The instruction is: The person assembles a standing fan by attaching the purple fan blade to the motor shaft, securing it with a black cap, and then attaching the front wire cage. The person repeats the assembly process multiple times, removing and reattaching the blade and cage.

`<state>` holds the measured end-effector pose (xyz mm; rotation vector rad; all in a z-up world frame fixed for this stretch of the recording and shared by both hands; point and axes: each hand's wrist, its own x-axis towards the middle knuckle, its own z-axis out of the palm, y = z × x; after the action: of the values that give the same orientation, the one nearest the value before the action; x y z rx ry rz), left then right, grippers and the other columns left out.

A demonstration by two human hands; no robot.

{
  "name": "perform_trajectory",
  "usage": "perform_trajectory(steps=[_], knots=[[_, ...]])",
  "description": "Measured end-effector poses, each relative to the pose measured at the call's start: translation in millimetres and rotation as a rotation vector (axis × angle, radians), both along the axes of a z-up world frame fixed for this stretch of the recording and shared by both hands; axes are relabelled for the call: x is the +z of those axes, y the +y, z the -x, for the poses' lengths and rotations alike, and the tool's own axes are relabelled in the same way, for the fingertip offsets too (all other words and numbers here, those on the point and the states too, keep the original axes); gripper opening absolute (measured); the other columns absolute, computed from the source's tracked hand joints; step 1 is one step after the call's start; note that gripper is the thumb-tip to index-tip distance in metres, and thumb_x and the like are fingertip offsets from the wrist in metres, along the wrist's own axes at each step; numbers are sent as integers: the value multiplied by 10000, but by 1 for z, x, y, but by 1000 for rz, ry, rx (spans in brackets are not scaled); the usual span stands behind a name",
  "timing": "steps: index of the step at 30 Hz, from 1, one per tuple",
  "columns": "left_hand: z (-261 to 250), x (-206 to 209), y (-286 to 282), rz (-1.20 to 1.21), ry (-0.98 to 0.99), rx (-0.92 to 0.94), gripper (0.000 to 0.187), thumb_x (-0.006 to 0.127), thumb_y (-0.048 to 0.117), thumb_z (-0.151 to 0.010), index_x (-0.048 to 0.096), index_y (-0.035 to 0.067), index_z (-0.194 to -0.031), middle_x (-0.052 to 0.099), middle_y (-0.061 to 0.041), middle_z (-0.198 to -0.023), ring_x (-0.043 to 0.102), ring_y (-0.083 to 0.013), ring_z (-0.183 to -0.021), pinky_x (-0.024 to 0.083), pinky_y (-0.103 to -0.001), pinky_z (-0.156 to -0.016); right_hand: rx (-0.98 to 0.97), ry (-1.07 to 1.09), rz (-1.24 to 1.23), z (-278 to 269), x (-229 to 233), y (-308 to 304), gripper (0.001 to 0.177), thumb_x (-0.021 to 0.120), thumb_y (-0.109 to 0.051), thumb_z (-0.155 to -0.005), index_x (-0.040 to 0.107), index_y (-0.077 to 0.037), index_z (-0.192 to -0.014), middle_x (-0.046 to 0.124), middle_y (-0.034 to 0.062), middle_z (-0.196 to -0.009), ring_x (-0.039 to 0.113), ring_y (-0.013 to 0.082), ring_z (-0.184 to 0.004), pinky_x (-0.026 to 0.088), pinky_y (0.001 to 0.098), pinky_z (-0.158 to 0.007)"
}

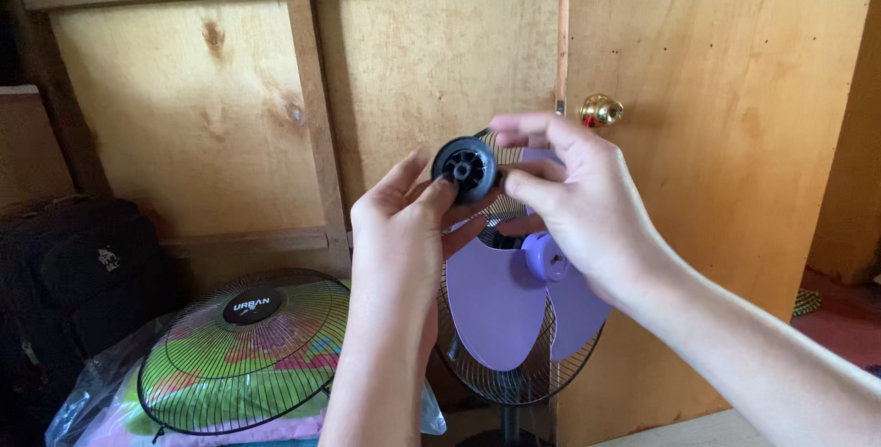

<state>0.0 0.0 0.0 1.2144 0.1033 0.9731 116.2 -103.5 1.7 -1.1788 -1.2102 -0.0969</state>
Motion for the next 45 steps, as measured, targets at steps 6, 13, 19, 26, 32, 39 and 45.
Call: perform_trajectory(steps=[6,13,19,26,32,39,45], knots=[[-6,-2,1,-27,-32,70,274,588,46,-928,701,-12,-1172,774,-114,-1005,729,-151,-807,625,-279,-714,210,548,306,11,15,-8,305,535,-204,-945,678,-141,-1207,720,43,-1062,700,166,-939,568,364,-644],[-12,-7,9,-140,-39,132,270,664,78,-937,801,59,-1169,782,-50,-907,640,-98,-739,477,-231,-570,292,693,387,-1,13,-6,321,452,-301,-965,665,-145,-1147,769,28,-1008,705,140,-890,544,272,-585],[-11,0,5,-66,8,57,354,595,136,-928,756,79,-1237,773,-34,-897,647,-101,-703,487,-253,-536,400,704,238,-23,11,-5,250,554,-209,-1036,669,-38,-1176,742,83,-990,709,110,-825,575,230,-695],[-10,6,1,48,-89,-106,412,499,149,-943,662,23,-1299,748,-100,-977,696,-144,-757,586,-298,-602,315,650,141,-17,18,-11,254,583,-67,-950,692,-50,-1179,747,52,-998,726,125,-861,606,265,-800],[-16,3,2,62,-108,-116,357,594,136,-928,674,-30,-1235,735,-103,-933,691,-162,-728,603,-310,-632,271,608,59,-13,21,-18,268,592,18,-921,668,-26,-1175,730,62,-1045,696,162,-902,601,285,-848],[-21,-4,4,40,-65,-124,263,621,56,-915,697,-79,-1128,772,-143,-943,770,-211,-821,650,-311,-746,321,565,0,-20,17,-20,229,575,-15,-950,650,-16,-1166,712,83,-1070,695,163,-936,605,306,-858],[-24,-7,4,90,-114,-158,254,614,49,-929,687,-89,-1130,771,-170,-964,779,-242,-864,641,-320,-780,262,644,81,-18,12,-19,263,579,-126,-959,707,-98,-1187,710,-5,-961,670,122,-864,571,300,-728]])
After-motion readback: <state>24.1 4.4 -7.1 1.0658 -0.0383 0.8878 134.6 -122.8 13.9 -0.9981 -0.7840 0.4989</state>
